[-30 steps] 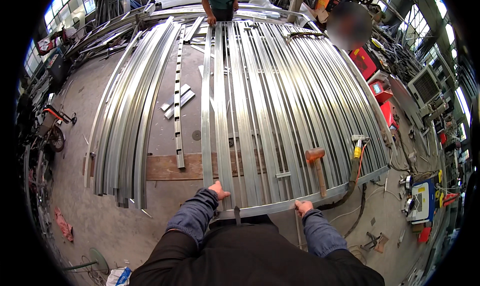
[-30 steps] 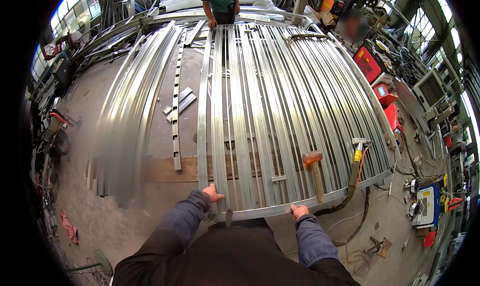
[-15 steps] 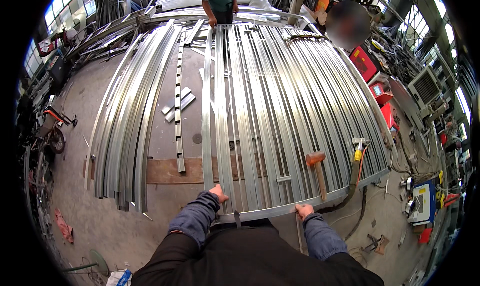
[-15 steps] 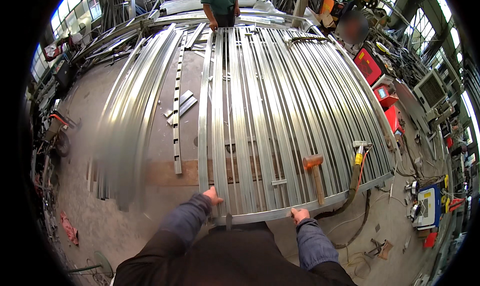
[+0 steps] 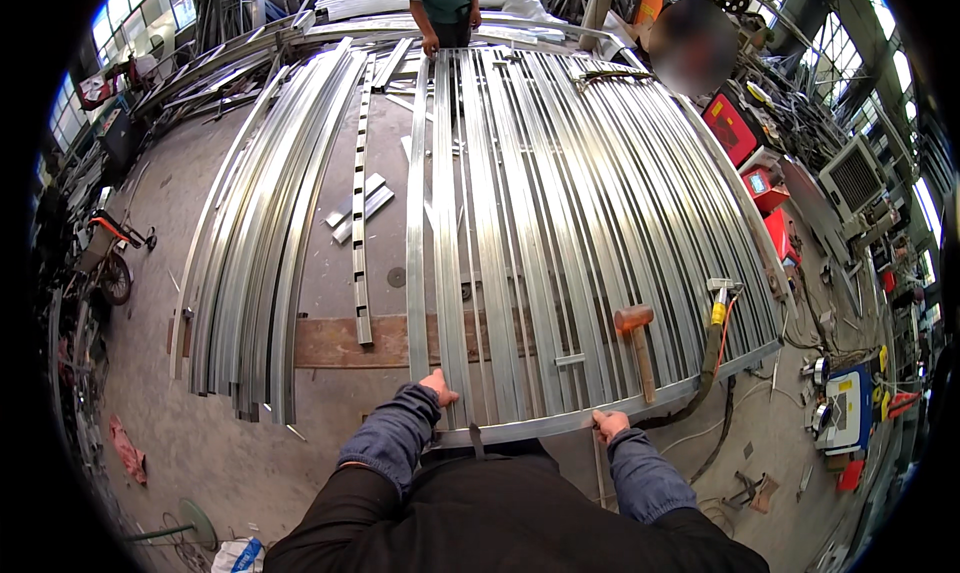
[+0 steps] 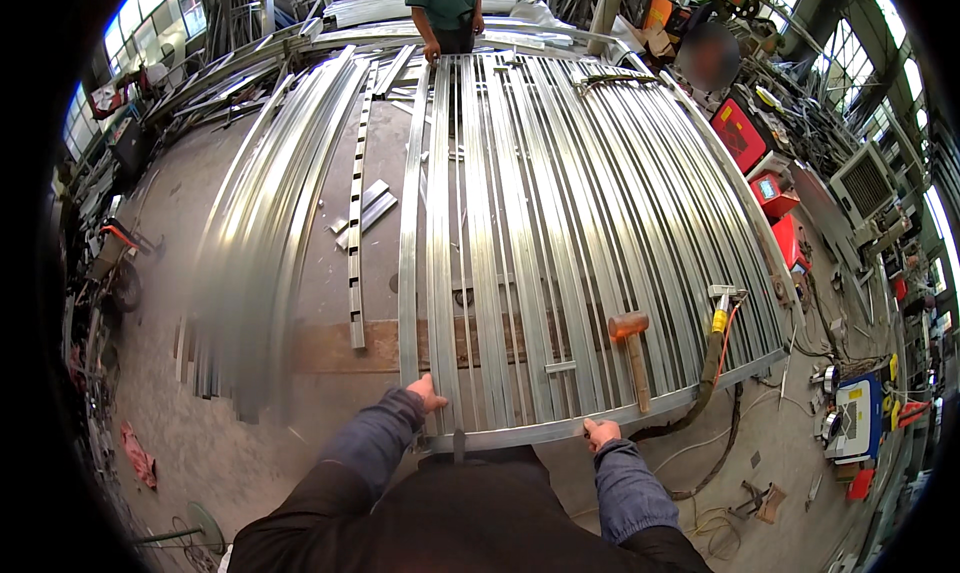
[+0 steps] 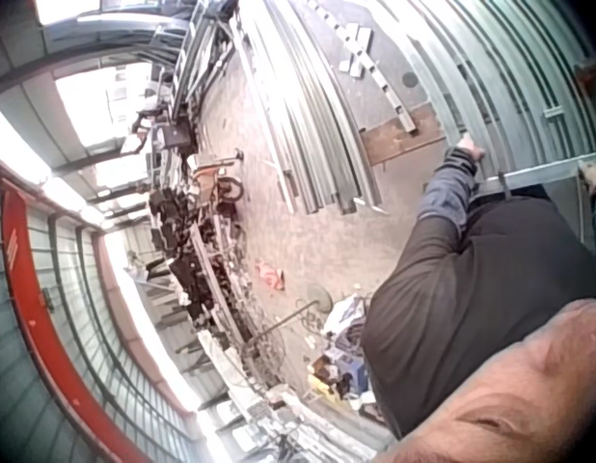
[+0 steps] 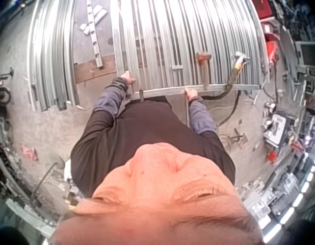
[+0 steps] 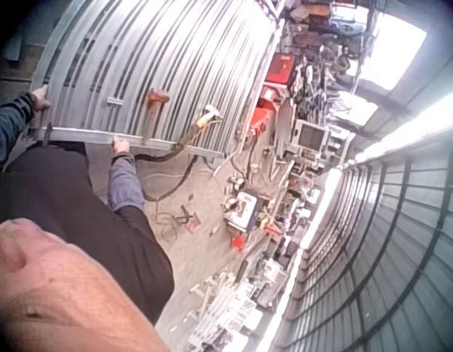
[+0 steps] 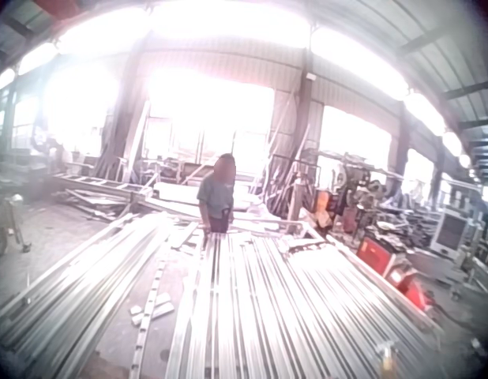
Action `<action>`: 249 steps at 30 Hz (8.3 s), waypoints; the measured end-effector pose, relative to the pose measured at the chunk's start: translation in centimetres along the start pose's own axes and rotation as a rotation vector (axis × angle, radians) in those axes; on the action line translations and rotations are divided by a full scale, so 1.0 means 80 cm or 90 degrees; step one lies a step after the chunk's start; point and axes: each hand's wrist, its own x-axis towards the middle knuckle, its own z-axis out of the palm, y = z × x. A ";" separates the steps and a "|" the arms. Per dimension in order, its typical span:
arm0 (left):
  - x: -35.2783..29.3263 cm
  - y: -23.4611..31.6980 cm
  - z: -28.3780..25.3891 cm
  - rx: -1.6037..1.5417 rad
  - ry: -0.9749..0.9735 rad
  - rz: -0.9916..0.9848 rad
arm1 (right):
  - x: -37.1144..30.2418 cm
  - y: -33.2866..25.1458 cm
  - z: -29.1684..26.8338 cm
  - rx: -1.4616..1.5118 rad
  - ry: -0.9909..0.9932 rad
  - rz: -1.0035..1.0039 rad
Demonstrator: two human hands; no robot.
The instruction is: The person aligns and secures metal bars into a frame structure using a rubber mallet and metal clips. They repeatedly tap the bars into place, insert clips, and adjust alignment while working in a workshop with another person nearby.
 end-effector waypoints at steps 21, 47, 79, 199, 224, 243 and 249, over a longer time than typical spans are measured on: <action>0.007 -0.004 0.005 -0.001 0.019 0.006 | -0.007 -0.005 -0.001 0.006 0.007 -0.012; 0.011 -0.001 0.000 -0.016 -0.028 -0.012 | 0.003 0.002 -0.004 0.028 -0.002 -0.006; 0.017 -0.002 0.010 -0.013 -0.006 0.021 | -0.013 -0.002 -0.006 0.045 0.013 -0.017; -0.086 0.066 0.127 -0.108 0.247 -0.058 | -0.009 0.004 -0.005 -0.051 0.111 -0.106; -0.097 0.046 0.151 -0.102 0.275 -0.069 | -0.023 -0.004 -0.011 -0.160 0.099 -0.194; -0.140 0.045 0.171 0.058 0.192 0.015 | 0.003 0.008 -0.031 -0.224 -0.006 -0.170; -0.145 0.035 0.169 0.076 0.195 0.027 | 0.000 0.012 -0.014 -0.211 0.078 -0.251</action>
